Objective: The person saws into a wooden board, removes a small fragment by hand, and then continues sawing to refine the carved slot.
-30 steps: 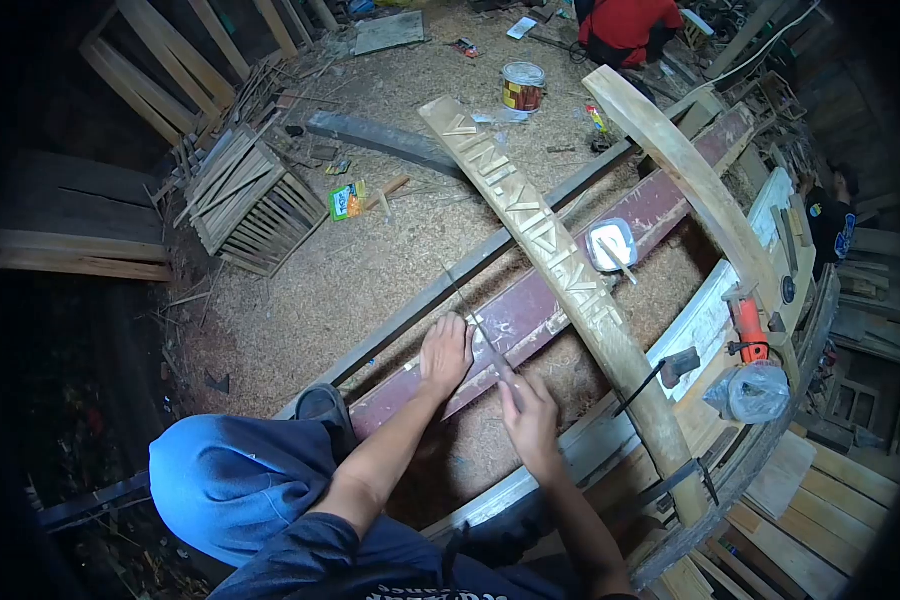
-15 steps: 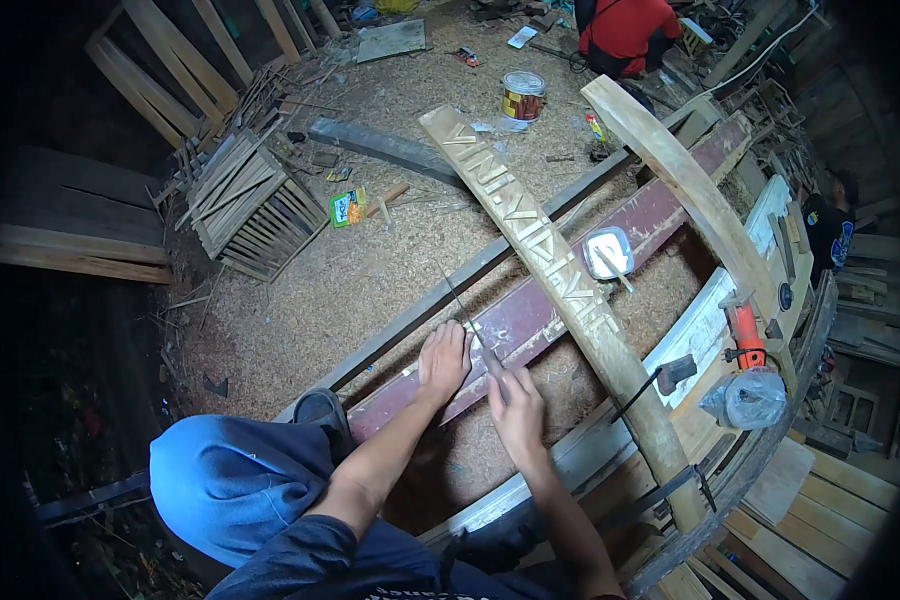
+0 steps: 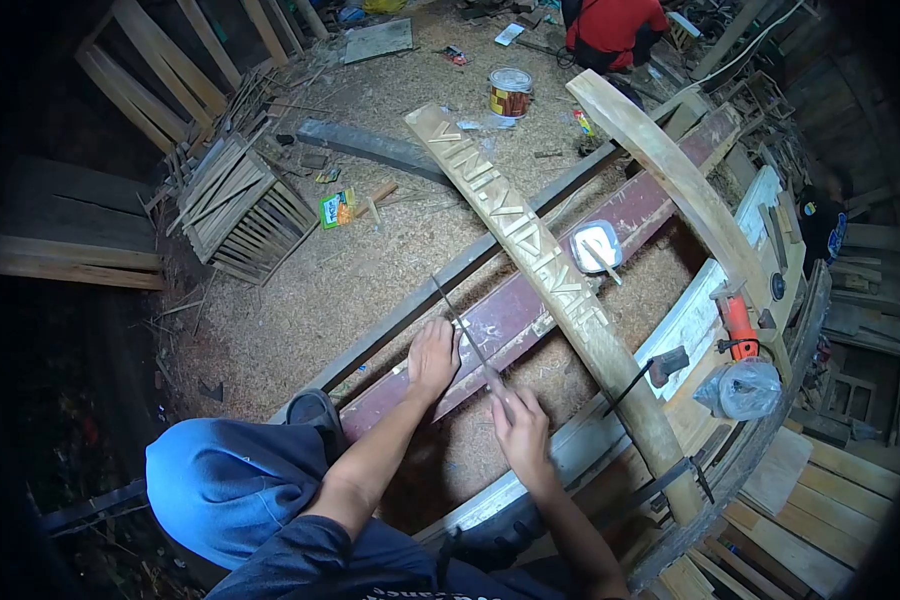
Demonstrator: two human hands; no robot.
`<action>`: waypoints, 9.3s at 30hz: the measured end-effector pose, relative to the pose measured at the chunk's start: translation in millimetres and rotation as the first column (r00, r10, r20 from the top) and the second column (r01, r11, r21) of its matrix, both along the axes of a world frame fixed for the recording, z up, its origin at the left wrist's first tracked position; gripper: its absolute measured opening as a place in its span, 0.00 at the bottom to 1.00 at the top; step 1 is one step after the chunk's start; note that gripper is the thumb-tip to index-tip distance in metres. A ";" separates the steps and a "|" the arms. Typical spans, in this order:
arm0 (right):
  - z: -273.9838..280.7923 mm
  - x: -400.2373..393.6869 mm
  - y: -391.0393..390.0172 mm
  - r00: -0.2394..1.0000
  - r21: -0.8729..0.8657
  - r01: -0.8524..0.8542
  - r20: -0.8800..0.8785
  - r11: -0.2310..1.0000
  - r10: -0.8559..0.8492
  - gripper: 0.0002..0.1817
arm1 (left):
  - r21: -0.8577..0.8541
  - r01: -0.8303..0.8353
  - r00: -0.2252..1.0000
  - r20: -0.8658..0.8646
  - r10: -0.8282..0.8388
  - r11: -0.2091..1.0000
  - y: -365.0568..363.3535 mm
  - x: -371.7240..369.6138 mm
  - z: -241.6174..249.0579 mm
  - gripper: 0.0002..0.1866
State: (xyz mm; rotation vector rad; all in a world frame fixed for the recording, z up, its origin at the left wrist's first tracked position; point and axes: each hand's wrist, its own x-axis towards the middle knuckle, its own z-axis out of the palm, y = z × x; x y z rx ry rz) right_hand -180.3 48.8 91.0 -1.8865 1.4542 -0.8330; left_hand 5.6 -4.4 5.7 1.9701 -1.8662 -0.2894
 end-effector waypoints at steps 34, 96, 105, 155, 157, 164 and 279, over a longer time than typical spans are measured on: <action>4.8 3.9 -8.5 0.998 0.024 0.059 -0.029 0.998 -0.059 0.11 | 0.052 -0.072 0.997 -0.026 0.074 0.996 0.3 -1.9 -0.8 0.09; -34.2 53.4 -30.3 0.918 -0.227 -0.038 -0.392 0.973 -0.056 0.18 | 0.144 -0.072 0.239 -0.958 0.158 0.987 -52.4 32.8 72.0 0.11; -17.6 50.4 -34.8 0.921 -0.256 0.003 -0.377 0.967 -0.102 0.17 | 0.150 -0.029 0.184 -0.971 0.152 0.988 -49.8 20.0 90.0 0.11; 180.5 39.7 -99.5 0.997 -0.419 0.001 0.066 0.908 0.029 0.19 | -0.379 0.093 0.785 -0.541 -0.302 0.921 -48.3 42.1 261.2 0.10; 138.2 38.4 -99.7 1.000 -0.294 -0.027 -0.003 0.955 0.027 0.19 | -0.130 0.042 0.799 -0.590 -0.112 0.991 -47.2 46.5 219.5 0.11; -1.8 28.1 -54.5 0.905 -0.095 -0.143 -0.415 0.985 0.092 0.27 | 0.242 -0.095 0.811 -0.543 0.216 0.966 -6.4 51.6 44.6 0.13; -18.5 28.1 14.0 0.999 0.234 0.030 0.024 0.972 -0.037 0.27 | -0.129 -0.135 0.927 -0.366 0.079 0.982 5.2 19.1 2.2 0.09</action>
